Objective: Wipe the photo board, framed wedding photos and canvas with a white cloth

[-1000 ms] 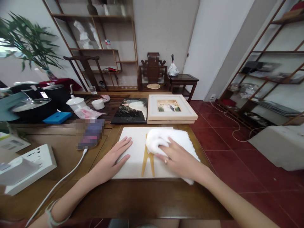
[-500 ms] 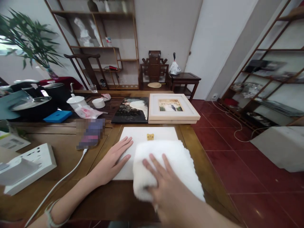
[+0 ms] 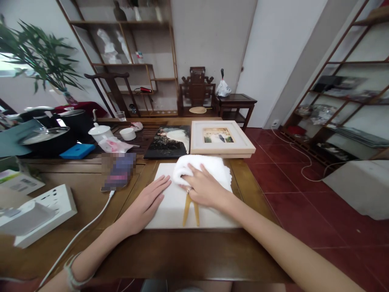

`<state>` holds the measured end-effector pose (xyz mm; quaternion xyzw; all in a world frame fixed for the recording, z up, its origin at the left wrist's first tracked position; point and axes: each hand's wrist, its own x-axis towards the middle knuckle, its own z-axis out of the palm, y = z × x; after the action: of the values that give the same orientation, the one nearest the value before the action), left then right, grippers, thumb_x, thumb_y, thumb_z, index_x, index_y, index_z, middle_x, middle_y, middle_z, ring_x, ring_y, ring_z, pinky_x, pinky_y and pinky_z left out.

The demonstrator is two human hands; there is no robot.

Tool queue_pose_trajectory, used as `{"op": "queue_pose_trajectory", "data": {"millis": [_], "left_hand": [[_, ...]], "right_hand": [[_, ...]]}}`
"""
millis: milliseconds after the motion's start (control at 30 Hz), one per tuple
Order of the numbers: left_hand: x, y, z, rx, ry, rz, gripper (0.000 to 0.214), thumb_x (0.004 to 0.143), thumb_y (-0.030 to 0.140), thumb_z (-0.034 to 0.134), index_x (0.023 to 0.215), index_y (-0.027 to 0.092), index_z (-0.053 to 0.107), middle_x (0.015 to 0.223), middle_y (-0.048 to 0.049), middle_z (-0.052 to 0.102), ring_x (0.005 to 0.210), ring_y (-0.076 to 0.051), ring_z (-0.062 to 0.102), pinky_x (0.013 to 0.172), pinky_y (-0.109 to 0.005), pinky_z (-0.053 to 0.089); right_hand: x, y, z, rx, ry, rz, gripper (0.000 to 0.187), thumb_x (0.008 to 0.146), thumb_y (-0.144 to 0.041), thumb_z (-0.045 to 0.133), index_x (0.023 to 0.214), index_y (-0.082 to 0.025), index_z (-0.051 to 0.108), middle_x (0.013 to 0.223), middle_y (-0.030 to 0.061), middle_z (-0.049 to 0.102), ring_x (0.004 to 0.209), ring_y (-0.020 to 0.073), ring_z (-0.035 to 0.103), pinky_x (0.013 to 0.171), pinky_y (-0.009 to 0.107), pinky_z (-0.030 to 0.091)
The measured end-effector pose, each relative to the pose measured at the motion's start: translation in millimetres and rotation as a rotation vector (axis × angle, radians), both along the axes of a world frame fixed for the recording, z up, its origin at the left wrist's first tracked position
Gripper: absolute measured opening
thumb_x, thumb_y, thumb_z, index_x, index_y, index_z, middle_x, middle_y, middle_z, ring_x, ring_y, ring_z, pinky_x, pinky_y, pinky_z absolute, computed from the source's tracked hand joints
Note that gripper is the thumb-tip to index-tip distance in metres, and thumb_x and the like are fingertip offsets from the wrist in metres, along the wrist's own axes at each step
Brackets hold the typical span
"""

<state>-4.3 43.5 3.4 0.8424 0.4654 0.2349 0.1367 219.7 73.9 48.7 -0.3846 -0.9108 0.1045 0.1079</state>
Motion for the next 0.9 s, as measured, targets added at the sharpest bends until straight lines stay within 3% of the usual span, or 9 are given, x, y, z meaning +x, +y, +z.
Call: {"op": "queue_pose_trajectory", "data": {"millis": [133,367,467,567,667,800,900], "left_hand": [[0,1,-1.1,-0.008,-0.016,0.009,0.042,0.094,0.024,0.033,0.134,0.020,0.046,0.144,-0.0061,0.043,0.136,-0.022,0.032,0.111,-0.046,0.029],[0,1,-2.3,0.018,-0.035,-0.011,0.042,0.093,0.021,0.033,0.132,0.018,0.048,0.142,-0.0080,0.045,0.135,-0.023,0.034,0.111,-0.047,0.031],[0,1,-1.4,0.025,-0.027,-0.016,0.043,0.093,0.019,0.032,0.133,0.017,0.046,0.143,-0.0089,0.043,0.136,-0.022,0.033,0.112,-0.047,0.030],[0,1,-1.7,0.026,-0.035,-0.012,0.042,0.093,0.020,0.033,0.133,0.020,0.047,0.143,-0.0073,0.044,0.136,-0.022,0.034,0.111,-0.047,0.030],[0,1,-2.0,0.016,-0.045,-0.004,0.041,0.093,0.023,0.034,0.132,0.021,0.048,0.143,-0.0063,0.044,0.135,-0.022,0.034,0.112,-0.046,0.029],[2,-2,2.5,-0.052,-0.097,0.035,0.043,0.095,0.029,0.032,0.134,0.021,0.046,0.143,-0.0045,0.044,0.136,-0.022,0.033,0.112,-0.044,0.028],[3,-3,9.2,-0.131,-0.231,0.109,0.048,0.096,0.037,0.025,0.135,0.018,0.044,0.142,-0.0052,0.046,0.134,-0.022,0.037,0.112,-0.042,0.029]], "right_hand": [[-9,-3,-1.8,0.062,-0.081,-0.012,0.035,0.082,-0.013,0.046,0.113,-0.014,0.063,0.143,0.0179,0.039,0.138,0.0319,0.019,0.107,0.059,0.015],[-7,-87,2.3,-0.069,-0.101,0.192,0.026,0.078,-0.026,0.060,0.100,-0.016,0.070,0.147,0.0204,0.030,0.138,0.0365,0.011,0.108,0.061,0.007],[-4,-105,6.0,-0.134,-0.116,0.239,0.024,0.077,-0.030,0.062,0.096,-0.017,0.070,0.148,0.0182,0.027,0.138,0.0368,0.011,0.108,0.062,0.008],[0,-94,8.5,-0.145,-0.062,0.175,0.028,0.080,-0.023,0.054,0.106,-0.018,0.066,0.146,0.0142,0.035,0.138,0.0301,0.016,0.110,0.058,0.010],[2,-64,7.9,-0.120,-0.004,0.079,0.033,0.081,-0.014,0.048,0.109,-0.017,0.064,0.138,0.0134,0.048,0.138,0.0247,0.021,0.112,0.052,0.013],[-7,-19,6.4,-0.080,0.032,0.009,0.035,0.092,-0.023,0.038,0.120,-0.016,0.058,0.134,0.0119,0.052,0.137,0.0263,0.023,0.111,0.054,0.016],[-25,-3,6.0,-0.052,-0.003,-0.051,0.036,0.093,-0.024,0.034,0.119,-0.016,0.059,0.133,0.0112,0.053,0.137,0.0296,0.023,0.109,0.058,0.015]]}}
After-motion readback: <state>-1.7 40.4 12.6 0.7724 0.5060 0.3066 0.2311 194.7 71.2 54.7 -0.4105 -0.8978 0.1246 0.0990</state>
